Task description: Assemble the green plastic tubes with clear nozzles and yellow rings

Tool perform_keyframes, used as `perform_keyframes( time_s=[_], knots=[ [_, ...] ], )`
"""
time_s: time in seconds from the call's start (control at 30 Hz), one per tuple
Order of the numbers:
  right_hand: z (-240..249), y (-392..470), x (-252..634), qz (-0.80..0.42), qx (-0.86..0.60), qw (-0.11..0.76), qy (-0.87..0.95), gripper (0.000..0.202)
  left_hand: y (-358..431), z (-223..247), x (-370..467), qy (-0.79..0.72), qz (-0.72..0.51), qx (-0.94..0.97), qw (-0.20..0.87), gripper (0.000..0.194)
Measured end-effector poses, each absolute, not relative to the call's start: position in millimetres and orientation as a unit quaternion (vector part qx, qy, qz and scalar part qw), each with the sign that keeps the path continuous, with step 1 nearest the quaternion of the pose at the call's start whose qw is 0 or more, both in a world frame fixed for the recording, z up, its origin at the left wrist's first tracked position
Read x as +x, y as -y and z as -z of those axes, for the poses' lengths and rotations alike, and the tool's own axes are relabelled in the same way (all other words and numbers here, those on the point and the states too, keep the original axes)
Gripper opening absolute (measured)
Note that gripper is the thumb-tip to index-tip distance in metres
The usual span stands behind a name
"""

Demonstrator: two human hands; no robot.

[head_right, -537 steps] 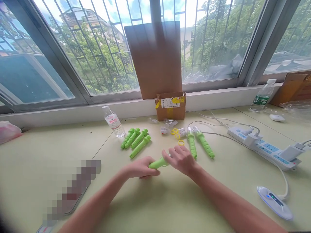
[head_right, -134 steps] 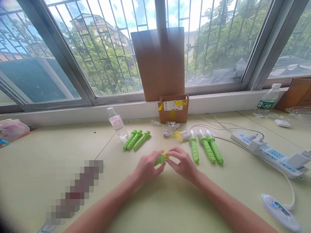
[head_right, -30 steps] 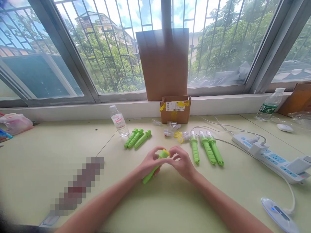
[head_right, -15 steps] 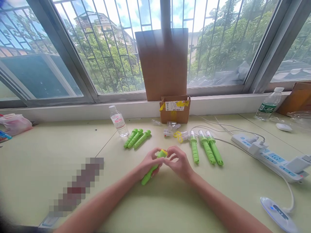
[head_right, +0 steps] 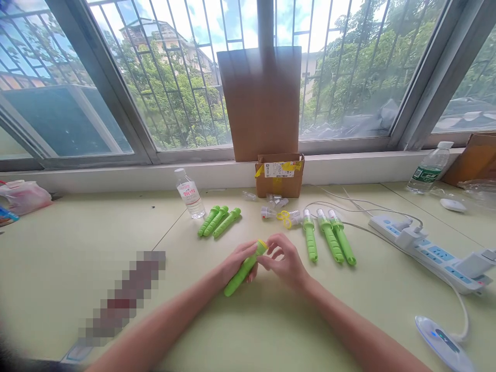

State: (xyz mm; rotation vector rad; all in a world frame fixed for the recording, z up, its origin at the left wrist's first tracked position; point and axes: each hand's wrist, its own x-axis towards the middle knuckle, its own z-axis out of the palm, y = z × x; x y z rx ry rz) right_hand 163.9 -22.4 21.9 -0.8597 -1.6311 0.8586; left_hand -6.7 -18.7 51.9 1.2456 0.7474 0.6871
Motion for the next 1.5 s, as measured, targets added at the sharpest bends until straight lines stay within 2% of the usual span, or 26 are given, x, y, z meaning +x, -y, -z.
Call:
perform_keyframes(
  time_s=[0.2,0.57,0.8,1.1,1.23,1.5],
  knots=[
    [-21,22,164,-0.329,-0.366,0.526,0.694,0.023,22,-59,-7,-0.341,-0.287,0.544,0.711,0.043],
    [-21,25,171,-0.252,-0.364,0.520,0.731,0.019,21,-52,-7,-0.355,-0.256,0.528,0.728,0.053],
    [-21,24,174,-0.233,-0.374,0.513,0.737,0.019,21,-44,-2,-0.426,-0.315,0.569,0.629,0.050],
    [-15,13,179,-0.263,-0.402,0.524,0.703,0.024,21,-47,-9,-0.441,-0.318,0.656,0.523,0.048],
    [-14,9,181,-0.255,-0.415,0.534,0.691,0.027,21,-43,-7,-0.459,-0.346,0.669,0.471,0.038],
    [-15,7,183,-0.308,-0.407,0.489,0.707,0.030,20,-40,-7,-0.463,-0.342,0.637,0.512,0.040]
  ],
)
